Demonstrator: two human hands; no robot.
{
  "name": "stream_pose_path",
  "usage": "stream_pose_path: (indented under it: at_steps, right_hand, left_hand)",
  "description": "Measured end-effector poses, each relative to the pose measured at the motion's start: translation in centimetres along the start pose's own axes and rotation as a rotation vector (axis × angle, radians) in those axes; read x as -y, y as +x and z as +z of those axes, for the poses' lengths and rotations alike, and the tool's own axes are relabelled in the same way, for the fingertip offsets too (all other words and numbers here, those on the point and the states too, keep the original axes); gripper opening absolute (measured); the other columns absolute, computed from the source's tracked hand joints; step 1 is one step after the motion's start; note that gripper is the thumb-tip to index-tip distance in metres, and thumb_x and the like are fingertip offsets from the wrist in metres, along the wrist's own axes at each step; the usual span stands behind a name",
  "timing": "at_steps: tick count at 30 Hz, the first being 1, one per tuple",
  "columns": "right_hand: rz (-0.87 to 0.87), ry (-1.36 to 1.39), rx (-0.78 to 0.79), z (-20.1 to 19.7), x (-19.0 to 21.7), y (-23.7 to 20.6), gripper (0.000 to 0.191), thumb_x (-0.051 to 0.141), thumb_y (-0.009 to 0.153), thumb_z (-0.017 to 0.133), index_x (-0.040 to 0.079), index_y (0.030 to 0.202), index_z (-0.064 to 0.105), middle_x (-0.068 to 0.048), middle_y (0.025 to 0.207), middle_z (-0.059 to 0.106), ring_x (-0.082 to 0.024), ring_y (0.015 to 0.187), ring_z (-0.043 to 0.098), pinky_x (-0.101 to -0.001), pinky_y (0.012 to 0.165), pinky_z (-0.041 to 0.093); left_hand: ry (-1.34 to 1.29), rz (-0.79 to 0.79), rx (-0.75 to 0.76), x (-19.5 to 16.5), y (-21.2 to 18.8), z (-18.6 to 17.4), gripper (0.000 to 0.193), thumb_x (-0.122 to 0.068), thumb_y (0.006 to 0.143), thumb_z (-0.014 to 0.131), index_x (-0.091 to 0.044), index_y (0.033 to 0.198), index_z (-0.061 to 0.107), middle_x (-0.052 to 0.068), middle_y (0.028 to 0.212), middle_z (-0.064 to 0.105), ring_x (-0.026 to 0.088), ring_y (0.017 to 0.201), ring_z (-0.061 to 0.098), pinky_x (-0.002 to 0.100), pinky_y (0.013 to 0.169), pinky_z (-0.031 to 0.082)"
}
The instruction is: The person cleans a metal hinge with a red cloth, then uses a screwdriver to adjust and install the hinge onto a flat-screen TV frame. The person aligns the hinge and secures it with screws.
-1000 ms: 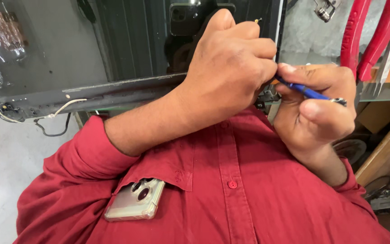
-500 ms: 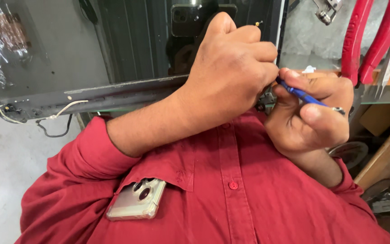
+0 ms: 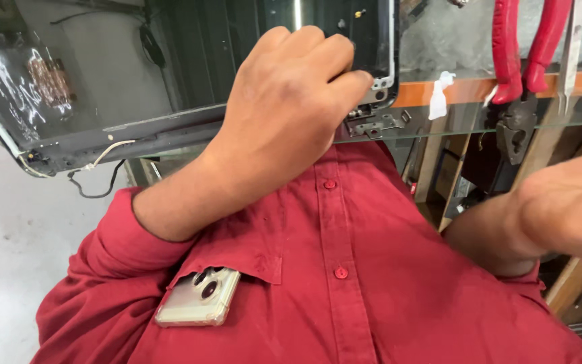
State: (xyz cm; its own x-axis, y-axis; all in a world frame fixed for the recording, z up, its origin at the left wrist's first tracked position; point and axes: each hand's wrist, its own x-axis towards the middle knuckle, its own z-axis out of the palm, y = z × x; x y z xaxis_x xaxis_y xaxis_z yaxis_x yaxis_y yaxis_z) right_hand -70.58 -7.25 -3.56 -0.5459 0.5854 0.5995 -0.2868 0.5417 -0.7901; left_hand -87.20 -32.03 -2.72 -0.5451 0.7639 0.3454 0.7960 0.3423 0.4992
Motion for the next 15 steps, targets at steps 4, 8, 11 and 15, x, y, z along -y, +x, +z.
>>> stream_pose_path:
  at_steps: [4,8,11,15]
  right_hand:
    - [0.105,0.064,0.077,0.2,-0.7,-1.3,0.02,-0.002,0.107,0.076,-0.012,0.115,0.06,-0.02,0.106,0.066,-0.028,0.084,0.071,-0.0321,0.074,0.063]
    - [0.104,0.056,0.148,1.2,0.0,-1.9,0.024,-0.001,0.106,0.08,-0.014,0.111,0.061,-0.019,0.103,0.065,-0.028,0.081,0.072,-0.0307,0.074,0.064]
    - [0.096,0.047,0.162,1.6,0.2,-1.7,0.025,0.0,0.107,0.081,-0.015,0.112,0.061,-0.019,0.104,0.065,-0.028,0.082,0.072,-0.0305,0.074,0.064]
    - [0.126,0.067,0.164,1.6,0.1,-1.6,0.026,0.004,0.107,0.08,-0.014,0.112,0.062,-0.019,0.104,0.065,-0.028,0.082,0.072,-0.0297,0.073,0.063]
  left_hand:
    - [0.163,0.133,-0.045,0.0,0.9,-0.3,0.02,-0.012,0.095,0.065,-0.014,0.11,0.078,0.002,0.089,0.052,0.019,0.087,0.052,0.035,0.077,0.039]
    - [0.262,0.215,-0.017,-0.2,1.7,-0.5,0.014,-0.017,0.095,0.067,-0.011,0.103,0.077,0.0,0.094,0.056,0.018,0.09,0.051,0.033,0.079,0.038]
    - [0.354,0.221,0.037,-0.7,1.7,-0.8,0.015,-0.021,0.094,0.068,-0.011,0.102,0.078,-0.001,0.093,0.055,0.017,0.091,0.051,0.033,0.08,0.038]
    - [0.399,0.235,0.015,-0.9,1.7,-1.0,0.018,-0.021,0.093,0.069,-0.011,0.104,0.078,-0.002,0.09,0.054,0.017,0.089,0.05,0.034,0.08,0.037]
